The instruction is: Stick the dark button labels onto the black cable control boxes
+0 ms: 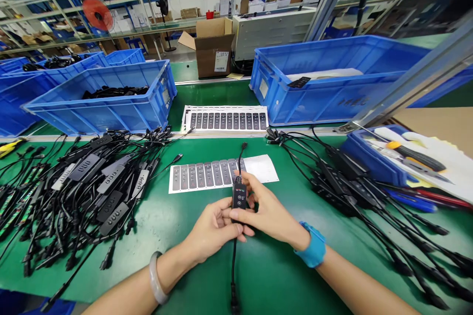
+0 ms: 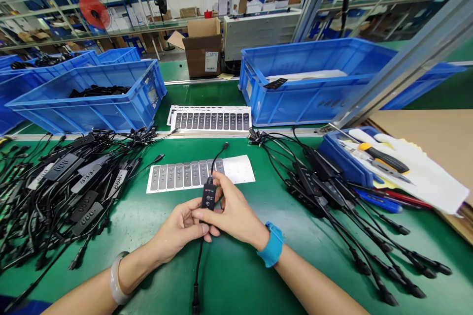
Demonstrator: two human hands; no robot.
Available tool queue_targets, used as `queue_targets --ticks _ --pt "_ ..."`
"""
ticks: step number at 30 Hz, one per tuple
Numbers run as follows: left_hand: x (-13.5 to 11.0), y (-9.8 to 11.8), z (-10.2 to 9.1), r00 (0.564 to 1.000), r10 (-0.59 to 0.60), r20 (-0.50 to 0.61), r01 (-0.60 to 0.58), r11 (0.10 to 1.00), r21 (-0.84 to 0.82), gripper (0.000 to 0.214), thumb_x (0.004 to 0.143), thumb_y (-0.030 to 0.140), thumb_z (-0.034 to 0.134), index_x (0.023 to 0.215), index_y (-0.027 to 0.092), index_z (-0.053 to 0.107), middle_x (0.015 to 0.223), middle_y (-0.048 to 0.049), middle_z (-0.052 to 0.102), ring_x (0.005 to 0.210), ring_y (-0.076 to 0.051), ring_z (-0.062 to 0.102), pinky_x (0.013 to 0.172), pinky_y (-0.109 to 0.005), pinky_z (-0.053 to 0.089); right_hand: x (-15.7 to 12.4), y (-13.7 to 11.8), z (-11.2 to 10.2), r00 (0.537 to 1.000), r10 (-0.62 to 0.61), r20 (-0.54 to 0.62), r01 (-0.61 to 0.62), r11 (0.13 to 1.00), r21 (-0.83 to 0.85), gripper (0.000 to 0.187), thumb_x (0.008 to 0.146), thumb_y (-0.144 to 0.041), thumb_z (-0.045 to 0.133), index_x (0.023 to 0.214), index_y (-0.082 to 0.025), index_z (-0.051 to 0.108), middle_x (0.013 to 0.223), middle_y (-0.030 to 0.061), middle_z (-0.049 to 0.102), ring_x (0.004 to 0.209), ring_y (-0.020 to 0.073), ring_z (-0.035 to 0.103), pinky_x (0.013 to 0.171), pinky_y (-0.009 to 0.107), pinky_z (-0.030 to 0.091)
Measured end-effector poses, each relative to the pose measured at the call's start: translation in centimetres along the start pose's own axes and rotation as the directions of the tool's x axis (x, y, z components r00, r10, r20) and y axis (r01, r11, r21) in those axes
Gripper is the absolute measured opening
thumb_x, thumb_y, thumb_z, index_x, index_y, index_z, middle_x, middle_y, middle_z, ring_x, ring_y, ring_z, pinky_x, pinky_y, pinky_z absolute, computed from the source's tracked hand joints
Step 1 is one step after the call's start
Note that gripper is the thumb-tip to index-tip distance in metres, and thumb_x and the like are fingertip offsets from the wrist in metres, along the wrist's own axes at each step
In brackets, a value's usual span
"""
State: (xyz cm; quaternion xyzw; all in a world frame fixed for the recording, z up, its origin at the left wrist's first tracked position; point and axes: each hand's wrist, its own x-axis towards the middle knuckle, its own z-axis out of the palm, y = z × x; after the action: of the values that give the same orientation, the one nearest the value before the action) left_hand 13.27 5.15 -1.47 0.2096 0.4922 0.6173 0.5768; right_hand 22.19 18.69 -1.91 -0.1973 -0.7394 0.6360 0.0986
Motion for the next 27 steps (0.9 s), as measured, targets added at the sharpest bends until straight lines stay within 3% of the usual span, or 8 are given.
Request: queue_targets --ticks 2,5,10,13,16,19,24,27 --pt "0.0 0.1 0.0 1.0 0.003 0.001 -0.003 1.0 0.014 0.042 0.072 0.031 0.079 0.104 0.009 0.062 0.084 -0.0078 0.065 0.072 -0.014 0.064 0.061 -0.021 0.049 -0.1 -0.1 0.3 0.996 0.002 0.093 -0.003 1.0 0.006 0.066 0.073 -0.034 0.071 0.13 -0.017 0.042 0.106 0.008 0.053 0.079 0.0148 0.054 0.064 0.024 0.051" --pt "0.1 0.1 -0.2 1.0 0.019 -0.02 -0.018 0.999 0.04 0.039 0.076 0.038 0.076 0.098 0.008 0.063 0.072 -0.0058 0.064 0.06 -0.011 0.059 0.056 -0.02 0.045 0.0 0.2 0.6 0.996 -0.022 0.082 0.019 0.999 0.039 0.035 0.085 -0.045 0.058 0.103 -0.014 0.053 0.086 0.0043 0.055 0.071 0.0136 0.051 0.062 0.024 0.046" --pt "0.3 -0.1 -0.3 0.999 -0.007 -0.038 0.008 1.0 0.027 0.045 0.079 0.045 0.071 0.102 0.007 0.063 0.089 -0.0139 0.069 0.058 -0.009 0.058 0.051 -0.019 0.043 0.5 0.5 0.4 0.999 0.043 -0.019 -0.042 0.998 0.053 0.054 0.094 -0.06 0.034 0.072 -0.014 0.05 0.068 0.0039 0.051 0.066 0.0146 0.048 0.061 0.025 0.04" --pt "0.4 -0.4 -0.4 0.996 -0.034 -0.082 0.035 0.999 0.015 0.048 0.082 0.052 0.064 0.101 0.008 0.061 0.09 -0.0144 0.068 0.057 -0.01 0.059 0.05 -0.019 0.042 0.4 0.3 0.3 1.0 0.019 -0.008 -0.019 0.999 0.043 0.048 0.093 -0.055 0.039 0.097 -0.012 0.061 0.074 0.0042 0.055 0.067 0.0146 0.05 0.063 0.026 0.042" --pt "0.6 -0.7 -0.4 0.995 -0.025 -0.094 0.027 0.999 0.029 0.048 0.083 0.057 0.06 0.09 0.009 0.058 0.085 -0.0117 0.067 0.055 -0.01 0.058 0.048 -0.019 0.042 0.1 0.2 0.7 1.0 0.015 -0.002 -0.015 1.0 0.0 0.049 0.088 -0.044 0.049 0.127 -0.014 0.051 0.075 0.0014 0.057 0.053 0.0114 0.048 0.054 0.024 0.042" --pt "0.8 -0.8 -0.3 0.998 0.02 -0.067 -0.013 0.995 0.095 0.048 0.083 0.058 0.059 0.085 0.01 0.056 0.079 -0.0081 0.064 0.053 -0.009 0.056 0.048 -0.019 0.043 -0.2 0.3 1.1 0.999 0.004 -0.045 -0.007 0.998 -0.068 0.045 0.088 -0.037 0.049 0.127 -0.014 0.051 0.07 -0.0004 0.056 0.046 0.0105 0.047 0.047 0.023 0.041" --pt "1.0 -0.5 -0.4 0.998 -0.025 -0.065 0.033 0.99 0.135 0.05 0.084 0.058 0.059 0.097 0.01 0.058 0.086 -0.0105 0.066 0.068 -0.015 0.065 0.064 -0.026 0.053 0.2 0.4 1.0 0.992 -0.098 -0.073 0.084 0.981 -0.177 0.045 0.093 -0.037 0.045 0.131 -0.014 0.052 0.082 0.0035 0.061 0.065 0.0148 0.055 0.056 0.023 0.047" --pt "0.8 0.2 -1.3 0.996 0.062 -0.065 -0.03 0.911 0.412 0.05 0.089 0.054 0.052 0.114 0.012 0.058 0.099 -0.0137 0.067 0.083 -0.021 0.066 0.076 -0.034 0.054 1.3 0.3 -1.3 0.974 -0.169 -0.148 0.133 0.965 -0.225 0.049 0.096 -0.039 0.04 0.138 -0.014 0.047 0.098 0.0073 0.063 0.084 0.0187 0.06 0.075 0.029 0.05"
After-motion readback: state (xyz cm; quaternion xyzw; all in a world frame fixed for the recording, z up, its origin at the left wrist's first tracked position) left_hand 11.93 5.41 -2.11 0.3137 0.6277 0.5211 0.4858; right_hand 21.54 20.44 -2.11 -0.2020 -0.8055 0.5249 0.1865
